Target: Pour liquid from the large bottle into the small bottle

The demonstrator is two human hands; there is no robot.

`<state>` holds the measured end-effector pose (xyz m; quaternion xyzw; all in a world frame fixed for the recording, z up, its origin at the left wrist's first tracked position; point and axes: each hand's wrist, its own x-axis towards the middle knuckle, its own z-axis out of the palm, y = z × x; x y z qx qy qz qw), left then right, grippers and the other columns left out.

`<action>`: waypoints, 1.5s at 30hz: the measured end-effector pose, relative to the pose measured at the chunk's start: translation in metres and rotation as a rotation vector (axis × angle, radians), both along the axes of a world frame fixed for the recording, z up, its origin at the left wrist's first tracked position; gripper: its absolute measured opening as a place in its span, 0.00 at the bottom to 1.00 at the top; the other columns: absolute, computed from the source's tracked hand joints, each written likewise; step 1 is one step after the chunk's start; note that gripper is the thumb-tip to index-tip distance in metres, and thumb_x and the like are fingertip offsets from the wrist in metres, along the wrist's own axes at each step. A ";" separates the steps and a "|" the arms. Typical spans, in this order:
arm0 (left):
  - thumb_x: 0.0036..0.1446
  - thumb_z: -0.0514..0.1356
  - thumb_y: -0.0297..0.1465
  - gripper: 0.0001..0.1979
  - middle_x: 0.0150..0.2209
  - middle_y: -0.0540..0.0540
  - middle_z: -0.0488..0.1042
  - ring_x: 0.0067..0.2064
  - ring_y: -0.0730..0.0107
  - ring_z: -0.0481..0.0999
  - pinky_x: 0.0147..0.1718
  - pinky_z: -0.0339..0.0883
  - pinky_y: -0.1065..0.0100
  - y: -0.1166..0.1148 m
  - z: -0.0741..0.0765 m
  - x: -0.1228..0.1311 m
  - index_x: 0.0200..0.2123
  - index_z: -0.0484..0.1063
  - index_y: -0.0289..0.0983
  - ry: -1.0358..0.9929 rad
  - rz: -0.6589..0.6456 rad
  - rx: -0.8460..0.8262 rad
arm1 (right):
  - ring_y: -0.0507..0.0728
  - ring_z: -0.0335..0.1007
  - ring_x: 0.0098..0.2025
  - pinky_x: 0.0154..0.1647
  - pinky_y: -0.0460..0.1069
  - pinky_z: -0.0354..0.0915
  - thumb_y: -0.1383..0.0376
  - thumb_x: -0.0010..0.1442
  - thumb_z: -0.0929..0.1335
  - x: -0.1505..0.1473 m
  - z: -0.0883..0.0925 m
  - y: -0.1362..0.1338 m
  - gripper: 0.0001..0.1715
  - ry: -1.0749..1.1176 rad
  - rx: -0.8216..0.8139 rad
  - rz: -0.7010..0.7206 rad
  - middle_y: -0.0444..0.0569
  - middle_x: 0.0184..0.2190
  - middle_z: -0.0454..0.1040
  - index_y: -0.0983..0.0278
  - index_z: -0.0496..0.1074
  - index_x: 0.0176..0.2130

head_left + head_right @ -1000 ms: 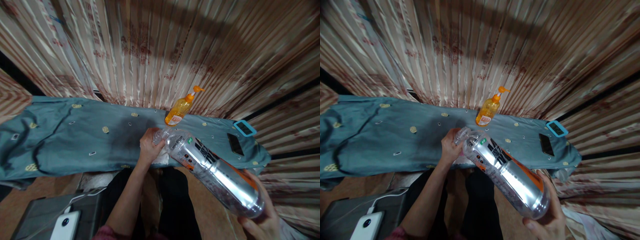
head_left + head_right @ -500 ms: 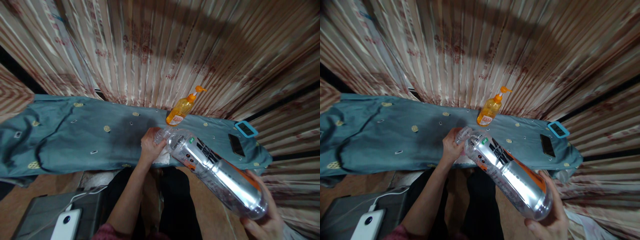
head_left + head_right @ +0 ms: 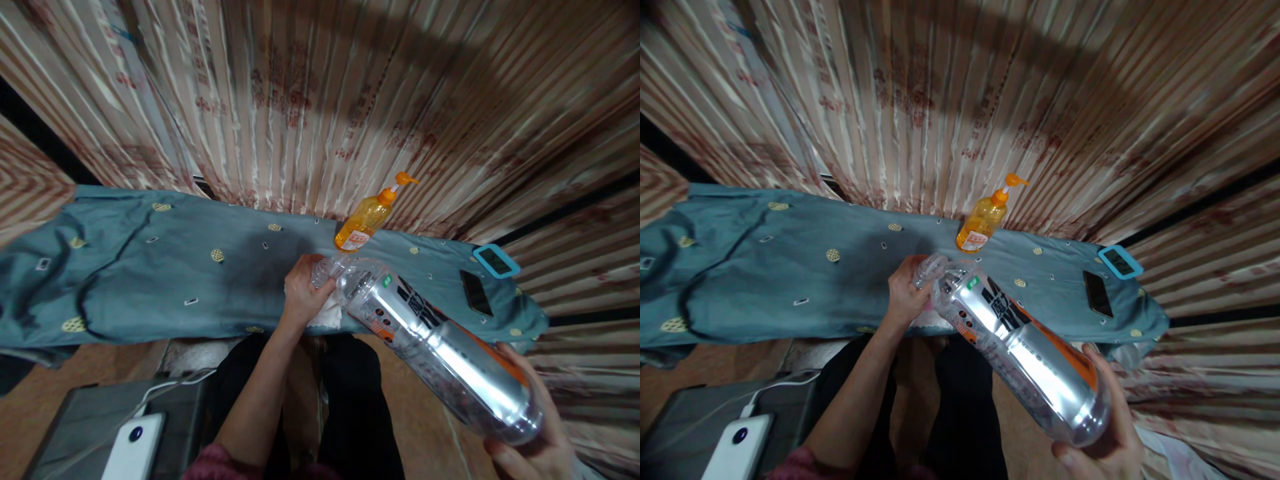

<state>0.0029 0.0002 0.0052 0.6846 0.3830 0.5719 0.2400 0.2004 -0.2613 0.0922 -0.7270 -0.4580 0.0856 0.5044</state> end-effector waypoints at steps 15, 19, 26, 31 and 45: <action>0.63 0.64 0.48 0.20 0.37 0.44 0.81 0.39 0.59 0.82 0.40 0.76 0.62 0.001 -0.003 -0.001 0.44 0.76 0.37 -0.005 -0.004 0.011 | 0.78 0.51 0.77 0.78 0.72 0.44 0.38 0.47 0.79 -0.001 0.003 -0.001 0.61 0.167 0.007 -0.083 0.57 0.72 0.65 0.57 0.65 0.70; 0.62 0.64 0.47 0.19 0.38 0.44 0.82 0.39 0.59 0.83 0.41 0.76 0.62 0.001 -0.002 -0.001 0.43 0.76 0.37 0.014 0.004 0.005 | 0.81 0.52 0.76 0.76 0.76 0.45 0.41 0.45 0.81 0.017 -0.006 -0.007 0.56 0.159 0.008 -0.054 0.57 0.71 0.66 0.56 0.69 0.67; 0.61 0.65 0.45 0.17 0.38 0.44 0.82 0.39 0.59 0.82 0.41 0.76 0.62 0.000 -0.002 -0.001 0.44 0.76 0.37 0.016 -0.007 -0.015 | 0.82 0.51 0.76 0.75 0.78 0.44 0.43 0.41 0.83 0.020 -0.006 -0.006 0.55 0.185 0.029 -0.064 0.55 0.71 0.67 0.53 0.73 0.64; 0.61 0.65 0.46 0.18 0.38 0.44 0.81 0.39 0.59 0.82 0.40 0.76 0.62 0.001 -0.002 -0.002 0.44 0.76 0.38 0.023 -0.003 -0.020 | 0.79 0.51 0.77 0.78 0.73 0.43 0.39 0.45 0.80 0.001 0.003 0.000 0.58 0.176 0.047 -0.109 0.54 0.72 0.65 0.55 0.69 0.67; 0.60 0.66 0.43 0.16 0.38 0.45 0.81 0.39 0.59 0.82 0.41 0.76 0.62 0.001 -0.003 0.000 0.43 0.75 0.38 0.006 -0.002 -0.010 | 0.80 0.52 0.76 0.77 0.73 0.44 0.38 0.44 0.81 -0.011 0.009 0.005 0.62 0.171 0.042 -0.114 0.58 0.71 0.66 0.59 0.68 0.69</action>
